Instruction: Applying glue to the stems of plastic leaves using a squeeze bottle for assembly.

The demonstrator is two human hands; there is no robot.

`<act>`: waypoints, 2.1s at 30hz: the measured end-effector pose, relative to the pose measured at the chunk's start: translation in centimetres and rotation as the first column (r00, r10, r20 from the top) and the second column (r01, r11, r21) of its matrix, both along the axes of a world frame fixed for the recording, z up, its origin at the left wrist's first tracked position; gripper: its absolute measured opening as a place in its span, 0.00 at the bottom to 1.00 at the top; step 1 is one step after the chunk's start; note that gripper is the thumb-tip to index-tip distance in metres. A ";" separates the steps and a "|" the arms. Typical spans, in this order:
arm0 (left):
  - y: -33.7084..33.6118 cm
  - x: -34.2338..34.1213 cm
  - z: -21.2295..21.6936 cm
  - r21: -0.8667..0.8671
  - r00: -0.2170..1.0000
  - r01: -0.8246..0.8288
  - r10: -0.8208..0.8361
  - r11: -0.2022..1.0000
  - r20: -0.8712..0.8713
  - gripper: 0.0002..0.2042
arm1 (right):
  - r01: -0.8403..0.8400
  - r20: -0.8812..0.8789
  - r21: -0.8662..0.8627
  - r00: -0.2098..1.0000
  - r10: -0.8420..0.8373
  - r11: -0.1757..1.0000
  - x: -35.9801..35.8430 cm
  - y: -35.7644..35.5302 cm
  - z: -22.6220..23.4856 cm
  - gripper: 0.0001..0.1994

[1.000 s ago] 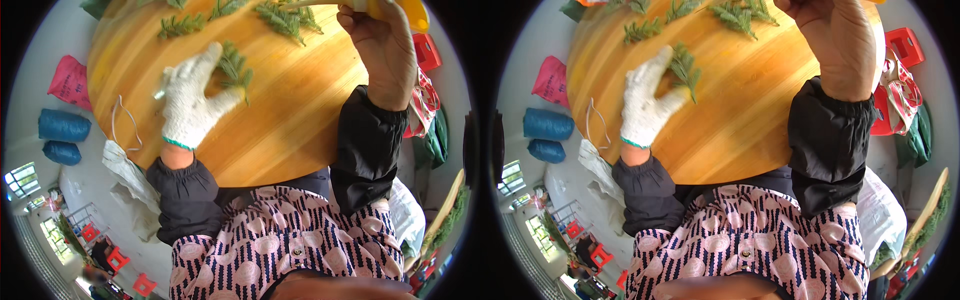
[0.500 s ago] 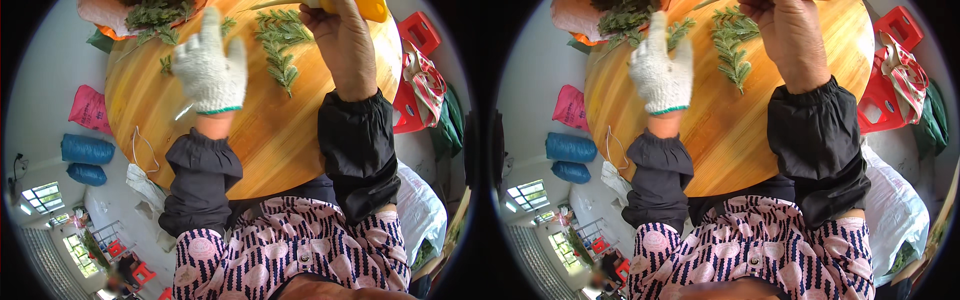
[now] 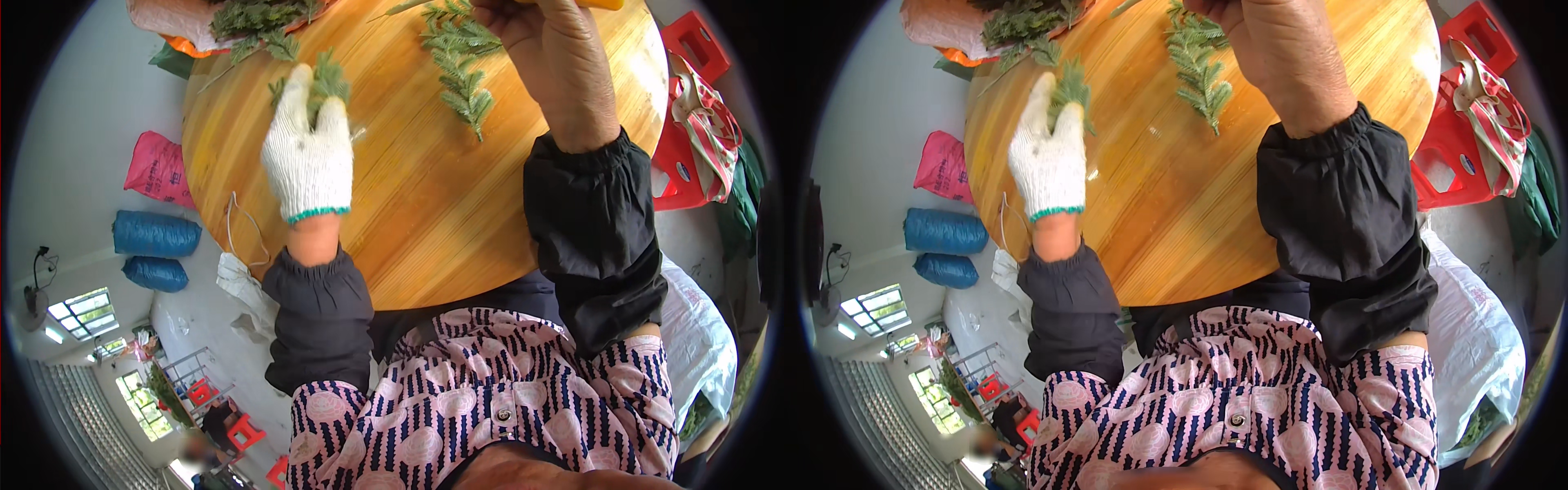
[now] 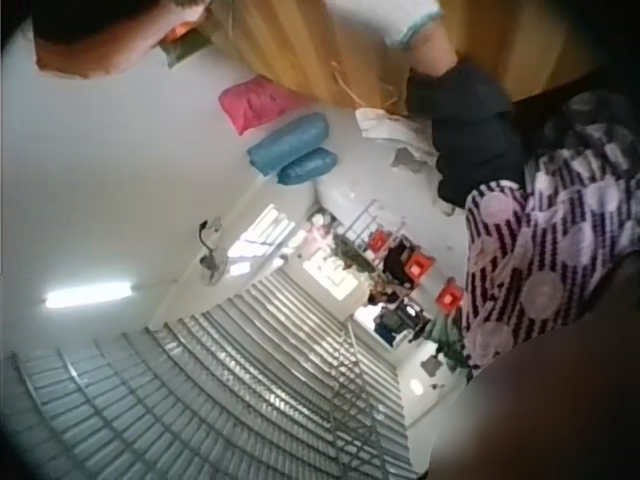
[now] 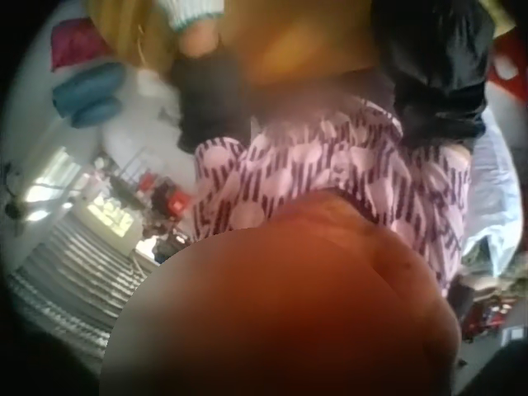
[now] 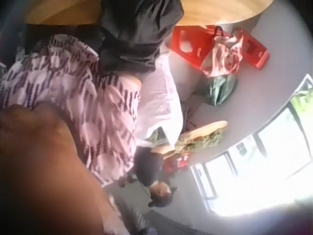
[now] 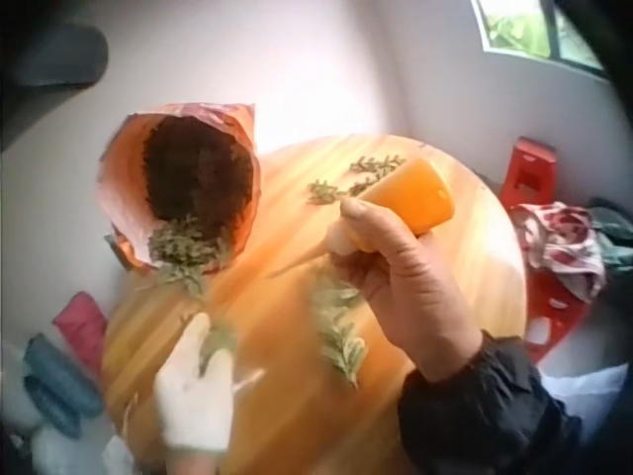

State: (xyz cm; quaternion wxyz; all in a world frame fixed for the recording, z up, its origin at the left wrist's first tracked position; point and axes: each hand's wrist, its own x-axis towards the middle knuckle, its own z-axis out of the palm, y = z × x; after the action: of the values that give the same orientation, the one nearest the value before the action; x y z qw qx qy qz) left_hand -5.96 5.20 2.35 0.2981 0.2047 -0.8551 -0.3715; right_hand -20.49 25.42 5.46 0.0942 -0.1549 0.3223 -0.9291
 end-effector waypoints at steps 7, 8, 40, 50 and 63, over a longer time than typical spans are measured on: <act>0.8 5.9 -2.0 -0.161 0.984 -0.048 0.074 0.986 0.159 0.16 | -0.175 -0.042 0.057 0.983 0.177 0.983 1.8 -0.9 0.4 0.12; 1.0 6.1 -1.9 -0.157 0.984 -0.052 0.077 0.986 0.158 0.16 | -0.176 -0.079 0.107 0.980 0.185 0.979 1.3 -1.2 -0.4 0.11; -2.4 4.5 -3.4 -0.522 0.762 0.127 0.254 0.843 0.595 0.36 | 0.190 -0.550 0.651 0.786 0.283 0.735 6.6 -5.1 -2.8 0.10; -2.3 3.6 -3.9 -0.458 0.786 0.076 0.230 0.886 0.574 0.38 | 0.167 -0.587 0.639 0.736 0.336 0.751 7.0 -6.9 -3.8 0.07; -2.4 3.4 -4.2 -0.490 0.803 0.079 0.236 0.868 0.547 0.37 | 0.039 -0.484 0.547 0.830 0.278 0.836 6.7 -7.6 -3.6 0.19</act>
State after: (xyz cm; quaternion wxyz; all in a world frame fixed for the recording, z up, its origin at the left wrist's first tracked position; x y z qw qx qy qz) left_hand -2.54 2.79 -1.86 0.0749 0.2640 -0.9604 -0.0474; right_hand -13.82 17.79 1.82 0.0983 -0.4007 0.5707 -0.7100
